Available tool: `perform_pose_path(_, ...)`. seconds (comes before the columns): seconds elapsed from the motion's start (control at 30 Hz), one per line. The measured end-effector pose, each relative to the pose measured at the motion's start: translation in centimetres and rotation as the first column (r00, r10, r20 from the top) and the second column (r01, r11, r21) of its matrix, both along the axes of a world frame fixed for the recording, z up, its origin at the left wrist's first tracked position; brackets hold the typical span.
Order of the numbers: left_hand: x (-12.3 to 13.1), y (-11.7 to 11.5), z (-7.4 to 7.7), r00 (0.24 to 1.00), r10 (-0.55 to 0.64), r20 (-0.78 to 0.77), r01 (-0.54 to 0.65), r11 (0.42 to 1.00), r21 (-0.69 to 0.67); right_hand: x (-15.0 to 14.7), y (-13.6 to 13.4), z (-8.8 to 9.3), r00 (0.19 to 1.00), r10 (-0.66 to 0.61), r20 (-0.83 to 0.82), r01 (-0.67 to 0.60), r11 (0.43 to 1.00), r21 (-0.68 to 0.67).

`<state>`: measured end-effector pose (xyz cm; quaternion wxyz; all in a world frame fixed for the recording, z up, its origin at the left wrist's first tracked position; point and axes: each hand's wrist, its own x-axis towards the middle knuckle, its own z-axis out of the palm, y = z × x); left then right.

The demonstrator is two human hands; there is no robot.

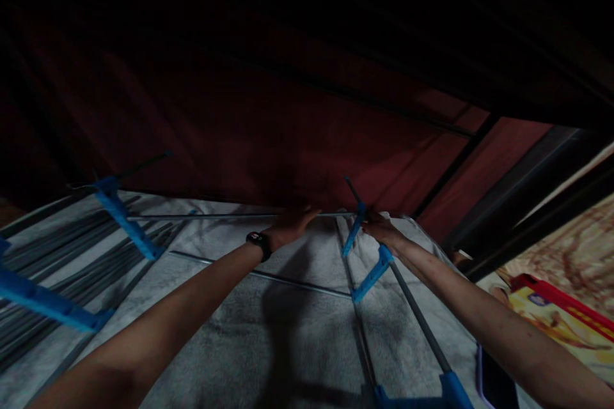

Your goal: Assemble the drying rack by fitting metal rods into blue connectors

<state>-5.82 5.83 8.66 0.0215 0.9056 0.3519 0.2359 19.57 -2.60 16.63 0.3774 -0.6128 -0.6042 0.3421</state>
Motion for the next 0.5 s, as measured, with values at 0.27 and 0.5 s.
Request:
perform_pose_path(0.27, 0.0, -0.4, 0.0, 1.0, -0.017, 0.013, 0.017, 1.0, -0.001, -0.6, -0.4, -0.3, 0.995, -0.083, 0.061, 0.083, 0.997, 0.004)
perform_pose_path(0.5, -0.2, -0.5, -0.4, 0.998, -0.039, 0.054, 0.038, 0.999, 0.011, -1.2, 0.1, -1.1, 0.989, -0.116, 0.087, 0.117, 0.993, -0.016)
